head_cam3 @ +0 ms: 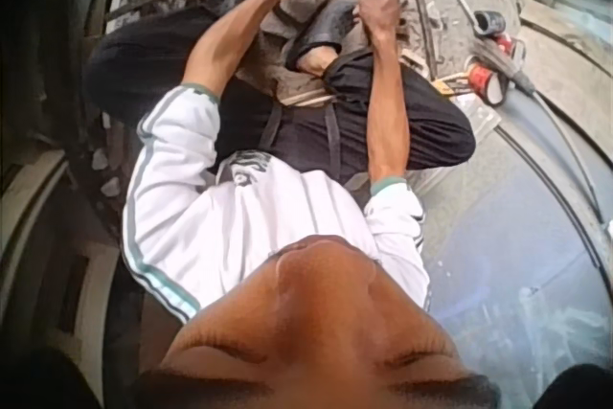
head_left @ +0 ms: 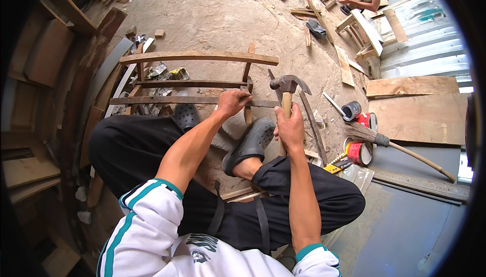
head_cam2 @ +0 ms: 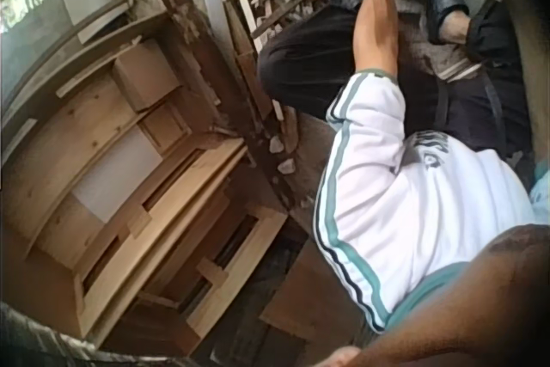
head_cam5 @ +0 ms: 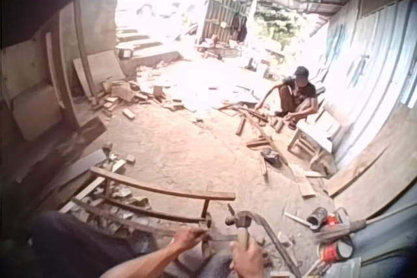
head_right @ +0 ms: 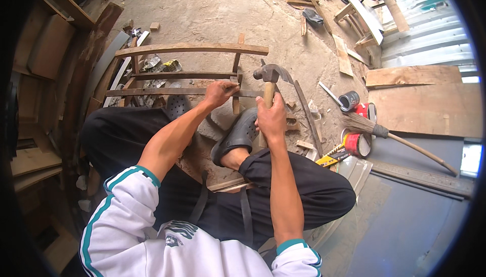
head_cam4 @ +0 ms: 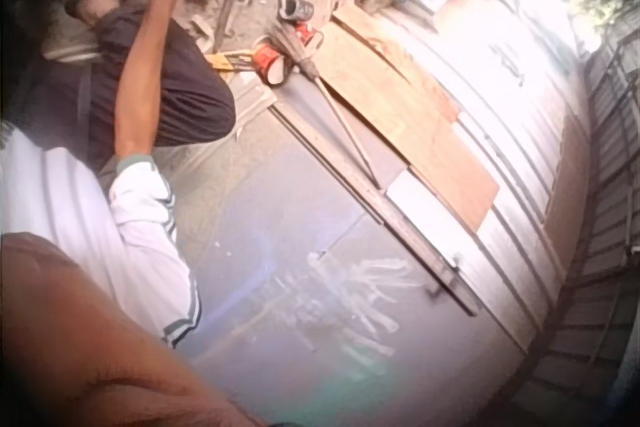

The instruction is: The person sits on the floor and assembles a wooden chair frame by hammering nails into the joints. They then pick up a rectangular wooden board and hammer nails into it, preparing it for attachment to the frame.

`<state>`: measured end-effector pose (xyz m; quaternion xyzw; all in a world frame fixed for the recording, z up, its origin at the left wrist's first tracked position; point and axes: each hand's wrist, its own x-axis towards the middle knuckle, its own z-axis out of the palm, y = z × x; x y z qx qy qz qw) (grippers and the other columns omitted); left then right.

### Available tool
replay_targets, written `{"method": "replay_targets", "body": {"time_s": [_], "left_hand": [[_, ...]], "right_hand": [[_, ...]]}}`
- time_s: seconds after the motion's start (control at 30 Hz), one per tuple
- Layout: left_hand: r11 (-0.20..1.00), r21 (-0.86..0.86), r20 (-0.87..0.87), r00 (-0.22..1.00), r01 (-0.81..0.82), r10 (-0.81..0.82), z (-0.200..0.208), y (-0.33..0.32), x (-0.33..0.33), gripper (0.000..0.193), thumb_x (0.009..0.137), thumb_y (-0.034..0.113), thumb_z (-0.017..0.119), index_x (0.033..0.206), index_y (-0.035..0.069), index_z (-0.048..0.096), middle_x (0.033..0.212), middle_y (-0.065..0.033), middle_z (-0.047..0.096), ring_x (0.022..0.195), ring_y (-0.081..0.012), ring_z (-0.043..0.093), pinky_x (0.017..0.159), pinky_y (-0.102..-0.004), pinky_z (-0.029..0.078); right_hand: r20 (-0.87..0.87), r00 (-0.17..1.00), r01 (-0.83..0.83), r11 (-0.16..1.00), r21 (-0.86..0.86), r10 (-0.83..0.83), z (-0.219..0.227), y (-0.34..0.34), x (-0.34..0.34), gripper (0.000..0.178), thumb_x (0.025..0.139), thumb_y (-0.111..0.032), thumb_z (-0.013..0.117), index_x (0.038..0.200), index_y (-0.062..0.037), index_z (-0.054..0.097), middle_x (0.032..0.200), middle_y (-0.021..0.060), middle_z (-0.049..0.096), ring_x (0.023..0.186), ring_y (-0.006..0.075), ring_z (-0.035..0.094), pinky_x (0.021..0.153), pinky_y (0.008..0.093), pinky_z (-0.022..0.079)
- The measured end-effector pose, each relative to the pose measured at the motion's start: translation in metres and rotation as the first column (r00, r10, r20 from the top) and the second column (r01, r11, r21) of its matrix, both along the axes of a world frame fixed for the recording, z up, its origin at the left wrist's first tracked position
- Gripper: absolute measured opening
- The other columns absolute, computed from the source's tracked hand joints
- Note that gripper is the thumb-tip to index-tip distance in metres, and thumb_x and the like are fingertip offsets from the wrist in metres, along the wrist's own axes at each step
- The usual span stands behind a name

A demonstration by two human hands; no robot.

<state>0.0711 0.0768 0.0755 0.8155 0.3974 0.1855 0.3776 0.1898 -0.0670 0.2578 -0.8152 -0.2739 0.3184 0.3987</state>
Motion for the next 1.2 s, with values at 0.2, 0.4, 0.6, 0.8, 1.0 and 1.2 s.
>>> {"method": "replay_targets", "body": {"time_s": [0.2, 0.4, 0.6, 0.8, 1.0, 1.2], "left_hand": [[0.999, 0.024, 0.004, 1.0, -0.026, 0.026, 0.0, -0.003, -0.003, 0.033, 0.088, 0.045, 0.068, 0.104, 0.018, 0.077, 0.095, -0.0104, 0.074, 0.09, -0.0307, 0.071, 0.078, -0.0394, 0.054], [0.998, -0.054, 0.001, 1.0, -0.022, 0.022, 0.007, -0.004, -0.004, 0.033, 0.088, 0.046, 0.068, 0.103, 0.018, 0.078, 0.096, -0.0107, 0.074, 0.09, -0.0309, 0.07, 0.078, -0.0398, 0.054], [0.998, -0.061, -0.026, 1.0, -0.015, 0.013, 0.006, -0.004, -0.002, 0.034, 0.089, 0.045, 0.067, 0.103, 0.016, 0.077, 0.098, -0.0105, 0.074, 0.093, -0.0307, 0.07, 0.079, -0.0404, 0.054], [1.0, -0.014, 0.042, 0.999, 0.009, -0.009, -0.001, -0.002, -0.004, 0.028, 0.086, 0.04, 0.07, 0.102, 0.017, 0.077, 0.095, -0.0104, 0.074, 0.089, -0.0305, 0.07, 0.076, -0.041, 0.055], [0.999, -0.042, 0.058, 0.998, 0.027, -0.025, -0.002, 0.0, -0.003, 0.028, 0.087, 0.039, 0.07, 0.102, 0.016, 0.077, 0.094, -0.0123, 0.073, 0.089, -0.0325, 0.07, 0.076, -0.0412, 0.055], [0.999, -0.024, 0.014, 0.999, 0.049, -0.049, -0.003, 0.003, -0.004, 0.029, 0.087, 0.039, 0.071, 0.1, 0.014, 0.077, 0.096, -0.0125, 0.074, 0.09, -0.0329, 0.07, 0.08, -0.041, 0.054]], "right_hand": [[-0.05, 0.999, -0.019, 1.0, 0.01, 0.019, -0.014, 0.007, -0.003, 0.032, 0.091, -0.023, 0.063, 0.108, 0.0026, 0.054, 0.061, 0.0093, 0.058, 0.042, 0.0176, 0.059, 0.035, 0.0316, 0.046], [-0.04, 0.999, -0.028, 1.0, 0.005, 0.029, -0.021, 0.009, -0.001, 0.035, 0.091, -0.024, 0.063, 0.109, 0.0043, 0.053, 0.065, 0.0109, 0.06, 0.044, 0.0188, 0.061, 0.036, 0.0322, 0.048], [-0.027, 0.999, -0.047, 0.999, -0.022, 0.047, -0.023, 0.005, 0.0, 0.035, 0.092, -0.024, 0.063, 0.11, 0.0038, 0.052, 0.066, 0.0117, 0.06, 0.044, 0.0196, 0.061, 0.036, 0.0331, 0.048], [-0.043, 0.998, -0.05, 0.997, -0.055, 0.047, -0.031, 0.003, -0.001, 0.033, 0.092, -0.025, 0.064, 0.106, 0.002, 0.052, 0.066, 0.0121, 0.061, 0.044, 0.0199, 0.061, 0.037, 0.0335, 0.048], [-0.022, 0.998, -0.056, 0.994, -0.094, 0.054, -0.034, 0.006, -0.005, 0.031, 0.092, -0.026, 0.064, 0.105, 0.0003, 0.053, 0.065, 0.0131, 0.06, 0.043, 0.0197, 0.06, 0.037, 0.0339, 0.047], [0.121, 0.976, -0.179, 0.983, -0.033, 0.181, -0.046, 0.02, 0.0, 0.034, 0.091, -0.025, 0.064, 0.108, 0.0027, 0.055, 0.078, 0.0253, 0.066, 0.069, 0.0396, 0.067, 0.061, 0.0464, 0.052]]}}
